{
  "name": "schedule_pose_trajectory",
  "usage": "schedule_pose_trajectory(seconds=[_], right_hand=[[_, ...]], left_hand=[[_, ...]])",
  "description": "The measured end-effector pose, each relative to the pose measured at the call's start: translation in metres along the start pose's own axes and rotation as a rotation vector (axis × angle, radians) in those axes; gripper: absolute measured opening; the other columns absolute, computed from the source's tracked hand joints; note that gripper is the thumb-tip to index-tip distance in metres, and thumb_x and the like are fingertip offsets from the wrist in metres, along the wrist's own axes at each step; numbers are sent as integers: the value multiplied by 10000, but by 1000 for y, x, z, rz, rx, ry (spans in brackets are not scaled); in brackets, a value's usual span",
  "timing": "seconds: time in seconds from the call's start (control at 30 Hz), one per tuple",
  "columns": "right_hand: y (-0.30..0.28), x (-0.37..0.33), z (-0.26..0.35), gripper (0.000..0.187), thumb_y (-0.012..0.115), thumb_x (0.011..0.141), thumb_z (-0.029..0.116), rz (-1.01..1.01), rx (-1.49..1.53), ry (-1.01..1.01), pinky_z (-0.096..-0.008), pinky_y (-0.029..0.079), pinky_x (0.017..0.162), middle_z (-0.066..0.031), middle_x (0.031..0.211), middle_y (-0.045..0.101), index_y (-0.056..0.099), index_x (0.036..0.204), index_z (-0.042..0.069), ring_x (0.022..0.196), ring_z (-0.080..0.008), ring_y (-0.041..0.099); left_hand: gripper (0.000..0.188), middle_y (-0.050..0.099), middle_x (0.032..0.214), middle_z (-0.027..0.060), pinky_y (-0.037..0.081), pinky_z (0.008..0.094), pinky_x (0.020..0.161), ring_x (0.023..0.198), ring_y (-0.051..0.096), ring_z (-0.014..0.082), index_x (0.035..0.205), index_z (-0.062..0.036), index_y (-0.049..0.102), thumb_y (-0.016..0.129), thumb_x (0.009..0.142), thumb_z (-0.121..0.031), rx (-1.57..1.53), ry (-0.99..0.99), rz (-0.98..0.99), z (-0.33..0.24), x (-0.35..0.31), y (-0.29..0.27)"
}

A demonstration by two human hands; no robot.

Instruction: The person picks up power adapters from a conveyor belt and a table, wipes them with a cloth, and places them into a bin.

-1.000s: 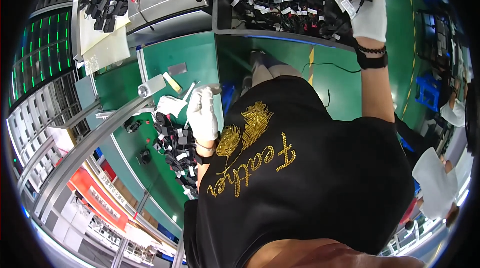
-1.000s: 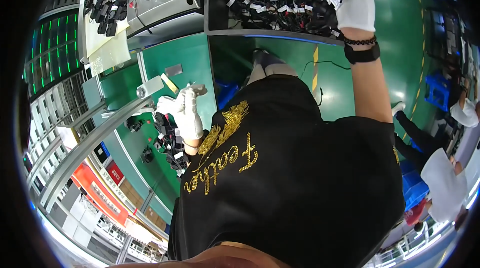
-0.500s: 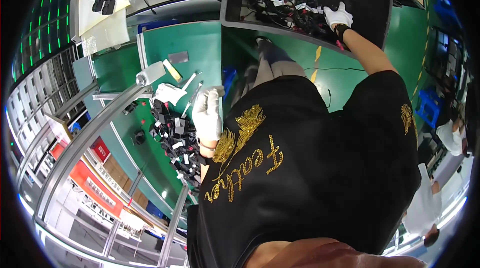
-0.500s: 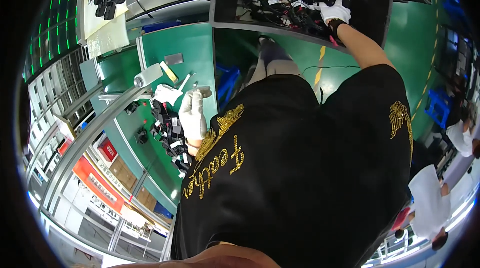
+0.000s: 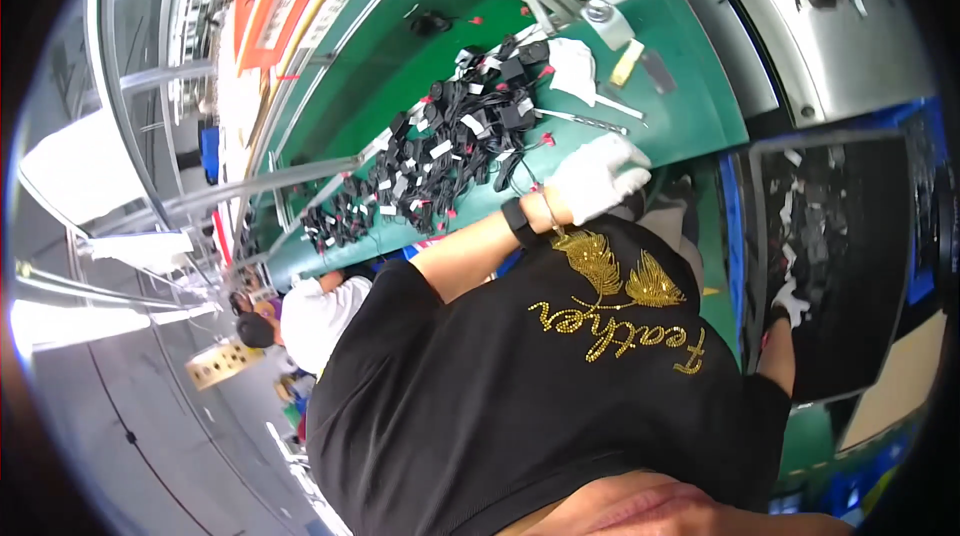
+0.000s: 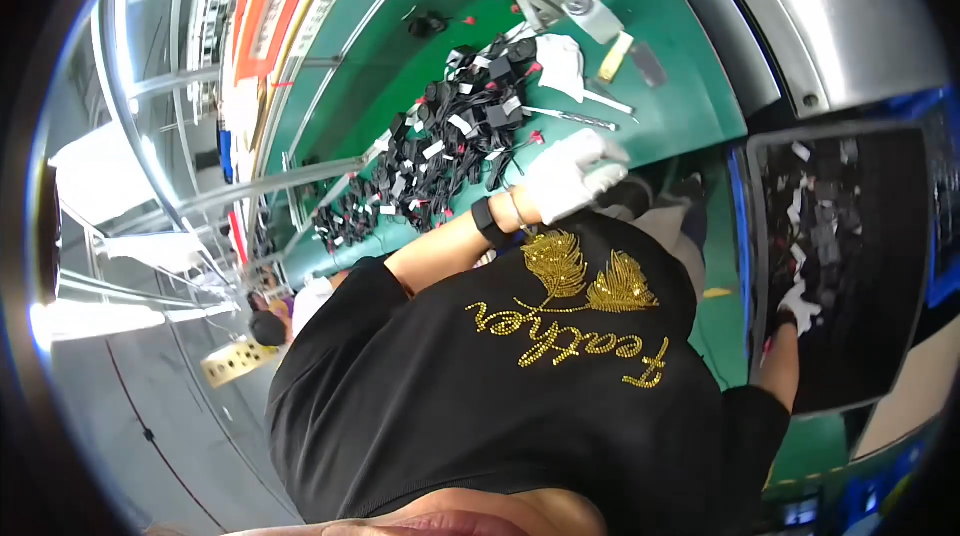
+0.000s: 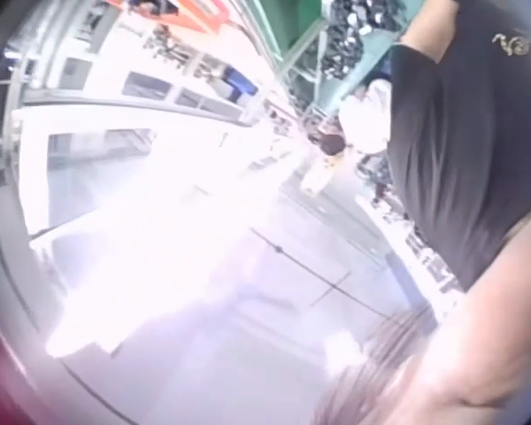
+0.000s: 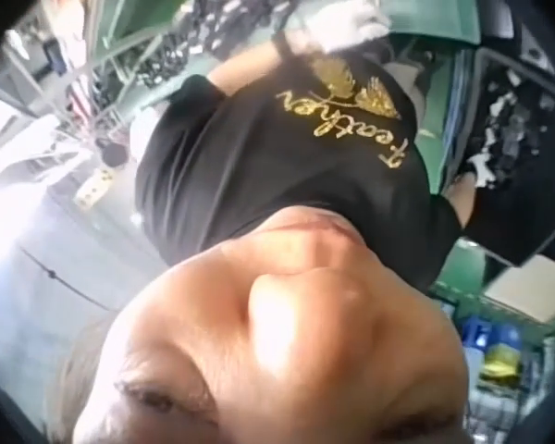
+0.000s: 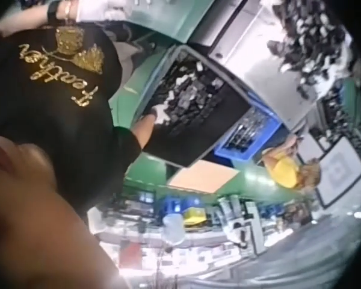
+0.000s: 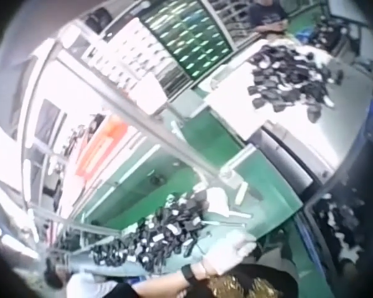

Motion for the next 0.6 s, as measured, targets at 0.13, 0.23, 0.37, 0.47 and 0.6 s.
schedule_pose_trajectory(seconds=[0.13,0.23,0.37,0.47,0.6], right_hand=[[-36,13,21,998,559,728,702,146,-104,-228,-447,395,1032,-285,1379,452,373,1413,0,1263,-405,469],[-108,21,36,769,609,847,458,32,391,-333,-376,403,1018,-249,1362,493,411,1376,-63,1229,-343,508],[-216,-125,137,540,537,948,286,76,1039,-546,-352,455,952,-195,1299,551,439,1370,-35,1142,-271,557],[-272,-297,218,389,500,984,177,229,1039,-936,-305,487,873,-117,1172,607,495,1325,-11,989,-190,598],[-228,-471,314,399,542,887,50,596,807,-1397,-234,487,745,-83,1127,625,539,1284,9,854,-95,576]], left_hand=[[333,625,1078,140,484,365,865,971,604,296,1073,-63,653,629,851,-309,171,-274,-240,94,-8,-93],[447,617,1154,193,463,386,929,1064,597,323,1149,-22,632,644,834,-339,317,-500,-484,159,-3,-187],[578,644,1116,237,496,413,910,1067,616,363,1182,5,602,723,748,-357,360,-674,-742,279,-10,-280],[555,647,1092,234,499,429,914,1077,607,367,1176,-42,594,715,717,-329,336,-816,-694,335,18,-285],[609,596,1229,208,473,413,954,1093,582,402,1260,-114,547,672,678,-241,225,-827,-728,404,44,-251]])
Point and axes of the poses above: each hand's wrist, its own x-axis towards the middle knuckle, its own y-axis out of the palm, z = x × y, the point moved 6 cm from there along x, towards the middle knuckle
